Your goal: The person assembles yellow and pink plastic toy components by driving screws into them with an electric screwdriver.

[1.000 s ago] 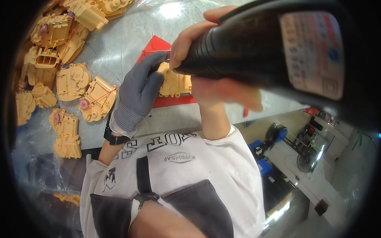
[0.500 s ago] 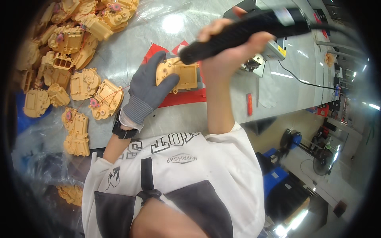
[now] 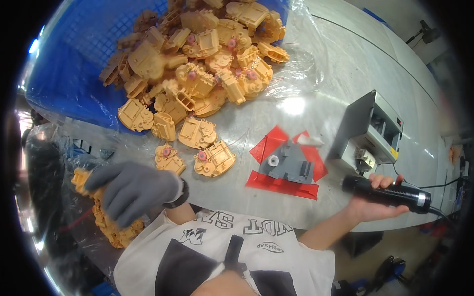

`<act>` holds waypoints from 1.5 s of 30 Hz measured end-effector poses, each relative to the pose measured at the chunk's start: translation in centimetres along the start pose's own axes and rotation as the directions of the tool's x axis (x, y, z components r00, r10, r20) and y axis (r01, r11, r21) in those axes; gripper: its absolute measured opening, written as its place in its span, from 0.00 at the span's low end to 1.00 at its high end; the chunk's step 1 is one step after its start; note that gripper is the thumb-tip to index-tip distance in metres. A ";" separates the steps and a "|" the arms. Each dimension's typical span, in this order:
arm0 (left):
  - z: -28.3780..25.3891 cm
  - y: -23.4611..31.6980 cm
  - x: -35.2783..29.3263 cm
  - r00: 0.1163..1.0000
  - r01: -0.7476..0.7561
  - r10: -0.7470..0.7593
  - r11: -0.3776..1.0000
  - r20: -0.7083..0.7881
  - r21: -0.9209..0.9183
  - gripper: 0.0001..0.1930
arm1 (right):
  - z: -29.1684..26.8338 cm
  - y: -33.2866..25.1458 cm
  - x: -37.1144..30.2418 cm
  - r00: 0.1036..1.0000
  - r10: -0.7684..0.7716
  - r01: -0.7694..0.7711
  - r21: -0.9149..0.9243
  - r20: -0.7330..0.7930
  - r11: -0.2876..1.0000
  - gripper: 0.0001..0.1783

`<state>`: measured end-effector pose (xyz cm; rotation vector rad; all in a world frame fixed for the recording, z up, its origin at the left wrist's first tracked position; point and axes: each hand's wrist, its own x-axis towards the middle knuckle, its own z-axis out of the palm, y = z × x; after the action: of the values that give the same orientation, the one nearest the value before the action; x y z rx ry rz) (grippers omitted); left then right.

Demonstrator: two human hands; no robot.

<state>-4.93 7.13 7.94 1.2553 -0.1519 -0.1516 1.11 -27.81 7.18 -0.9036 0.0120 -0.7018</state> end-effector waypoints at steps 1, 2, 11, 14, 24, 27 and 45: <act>-0.3 0.5 -0.7 1.000 -0.028 0.026 0.995 0.016 0.094 0.30 | 0.6 0.3 -0.3 0.999 0.037 -0.037 0.009 -0.002 0.999 0.38; -0.7 0.9 -1.2 0.998 -0.052 0.045 0.982 0.041 0.180 0.31 | 1.0 0.6 -0.7 0.997 0.071 -0.071 0.009 -0.008 0.997 0.39; -2.3 -4.8 -1.2 0.965 0.255 -0.059 0.002 -0.254 0.967 0.34 | 0.6 0.7 -0.8 0.999 0.006 -0.011 -0.108 -0.048 0.994 0.39; -2.6 -7.0 -1.4 0.961 0.254 0.112 0.004 -0.253 0.967 0.33 | 0.3 0.8 -0.9 0.997 0.024 -0.032 -0.125 -0.067 0.992 0.39; 0.2 -4.9 2.1 0.845 -0.100 0.290 0.911 -0.450 0.400 0.31 | -1.6 0.8 -1.5 0.983 0.069 -0.081 -0.065 -0.170 0.995 0.40; 2.4 -5.2 5.0 0.999 0.008 0.005 0.949 -0.040 0.315 0.26 | -1.6 0.6 -1.3 0.986 0.066 -0.077 -0.071 -0.155 0.994 0.42; 3.9 -8.7 11.7 0.941 -0.324 0.252 0.473 0.226 0.820 0.20 | -1.3 -1.2 0.3 0.975 -0.216 0.200 -0.218 -0.053 0.955 0.46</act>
<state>5.55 -1.44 1.17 2.2071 -0.5611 0.2187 0.27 -29.44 7.29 -1.0921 0.0608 -0.9450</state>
